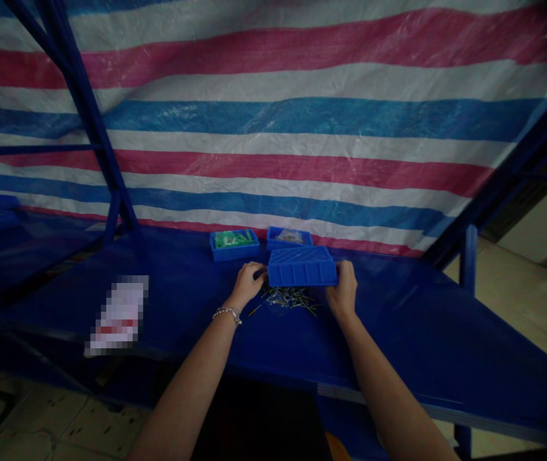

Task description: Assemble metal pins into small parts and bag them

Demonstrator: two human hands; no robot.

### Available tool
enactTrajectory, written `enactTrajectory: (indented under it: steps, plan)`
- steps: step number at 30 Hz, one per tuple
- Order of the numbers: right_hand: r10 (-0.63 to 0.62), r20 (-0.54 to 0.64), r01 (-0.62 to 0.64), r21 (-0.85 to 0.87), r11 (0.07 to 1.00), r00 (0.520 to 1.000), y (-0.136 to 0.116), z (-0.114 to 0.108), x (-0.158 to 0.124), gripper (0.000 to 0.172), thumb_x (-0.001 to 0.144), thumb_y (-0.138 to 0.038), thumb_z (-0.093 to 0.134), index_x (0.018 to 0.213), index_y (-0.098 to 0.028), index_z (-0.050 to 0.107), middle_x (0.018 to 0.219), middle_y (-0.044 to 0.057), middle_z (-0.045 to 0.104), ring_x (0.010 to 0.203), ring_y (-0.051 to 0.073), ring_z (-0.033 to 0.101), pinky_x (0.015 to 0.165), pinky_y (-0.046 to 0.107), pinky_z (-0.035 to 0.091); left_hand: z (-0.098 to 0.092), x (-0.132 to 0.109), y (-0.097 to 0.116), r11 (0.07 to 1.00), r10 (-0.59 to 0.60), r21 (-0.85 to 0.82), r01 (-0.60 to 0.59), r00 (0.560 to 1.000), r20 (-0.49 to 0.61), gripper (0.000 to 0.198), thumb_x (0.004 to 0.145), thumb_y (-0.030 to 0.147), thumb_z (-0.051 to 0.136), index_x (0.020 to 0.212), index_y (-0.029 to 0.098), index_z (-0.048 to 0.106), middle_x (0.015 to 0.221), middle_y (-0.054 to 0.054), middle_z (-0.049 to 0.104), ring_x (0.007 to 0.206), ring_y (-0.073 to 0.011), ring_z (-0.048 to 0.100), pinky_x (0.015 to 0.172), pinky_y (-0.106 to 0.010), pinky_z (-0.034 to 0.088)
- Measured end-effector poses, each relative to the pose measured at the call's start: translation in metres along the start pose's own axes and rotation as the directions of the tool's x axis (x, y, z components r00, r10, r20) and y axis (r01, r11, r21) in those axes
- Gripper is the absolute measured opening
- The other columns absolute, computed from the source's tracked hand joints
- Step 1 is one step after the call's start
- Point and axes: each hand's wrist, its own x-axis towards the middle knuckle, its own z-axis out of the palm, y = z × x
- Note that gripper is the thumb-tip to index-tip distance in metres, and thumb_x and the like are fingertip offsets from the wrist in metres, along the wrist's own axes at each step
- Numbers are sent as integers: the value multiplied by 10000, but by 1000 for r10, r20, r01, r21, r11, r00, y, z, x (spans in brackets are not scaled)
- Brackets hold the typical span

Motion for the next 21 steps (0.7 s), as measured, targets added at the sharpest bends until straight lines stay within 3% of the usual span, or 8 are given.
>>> enactTrajectory:
  steps: [4,9,15,21]
  plan:
    - [44,-41,-42,54,998,998,1,2,-1,71,666,-217,451,659,-206,381,683,-13,406,653,145,406,647,287,363,0,0,0,999,-34,-1,34,999,-41,139,756,154,540,865,170,625,890,-52,638,826,-164,569,757,-287,443]
    - [182,-177,-148,188,971,967,9,4,-1,91,656,-235,468,726,-188,434,670,-14,465,634,137,452,654,297,408,-2,-2,-1,995,-93,15,95,990,-103,248,758,137,513,998,163,571,937,-70,626,835,-167,571,781,-306,444]
    - [407,-260,-247,482,841,876,21,2,9,321,671,-281,473,973,-195,407,785,-14,528,584,120,570,579,306,495,0,-5,-2,993,-119,6,119,993,-27,271,741,178,554,1009,179,587,992,-76,634,886,-187,587,796,-302,451]
    - [608,-232,-342,654,675,759,31,-3,12,414,630,-235,527,1009,-221,359,720,-45,533,483,112,578,502,303,519,-1,-5,2,992,-119,-24,120,992,39,250,753,191,528,990,197,607,900,-47,669,830,-173,616,766,-268,458]
